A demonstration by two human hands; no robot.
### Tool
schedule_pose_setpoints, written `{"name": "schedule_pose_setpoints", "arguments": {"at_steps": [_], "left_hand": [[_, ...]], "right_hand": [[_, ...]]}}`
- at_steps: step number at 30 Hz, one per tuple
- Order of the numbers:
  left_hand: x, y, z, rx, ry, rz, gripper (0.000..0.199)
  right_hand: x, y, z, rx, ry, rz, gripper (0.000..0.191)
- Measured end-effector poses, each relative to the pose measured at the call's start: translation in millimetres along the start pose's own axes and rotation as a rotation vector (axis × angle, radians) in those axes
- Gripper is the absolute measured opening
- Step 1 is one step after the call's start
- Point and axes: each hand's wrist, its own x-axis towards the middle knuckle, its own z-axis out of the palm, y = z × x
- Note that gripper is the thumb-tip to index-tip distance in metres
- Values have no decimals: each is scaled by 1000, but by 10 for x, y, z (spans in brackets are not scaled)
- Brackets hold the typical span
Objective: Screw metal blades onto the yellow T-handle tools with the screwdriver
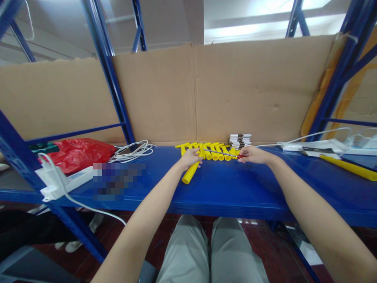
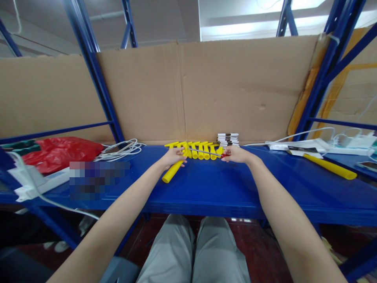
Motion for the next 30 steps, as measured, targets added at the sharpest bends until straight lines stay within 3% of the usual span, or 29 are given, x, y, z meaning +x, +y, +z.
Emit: {"name": "schedule_pose_setpoints", "arguments": {"at_steps": [13,23,27,30], "left_hand": [[67,-53,-18,-18,-6,2,71],[31,-38,1,-11,15,13,73],[8,-22,12,-5,7,4,71],[14,-28,16,0,6,0,72]], "right_hand": [[2,-131,33,-244,214,1,20],[-68,-300,35,-427,184,17,18],[-107,-362,37,-363,113,90,17],[-95,-356,34,-421,151,48,19]]}}
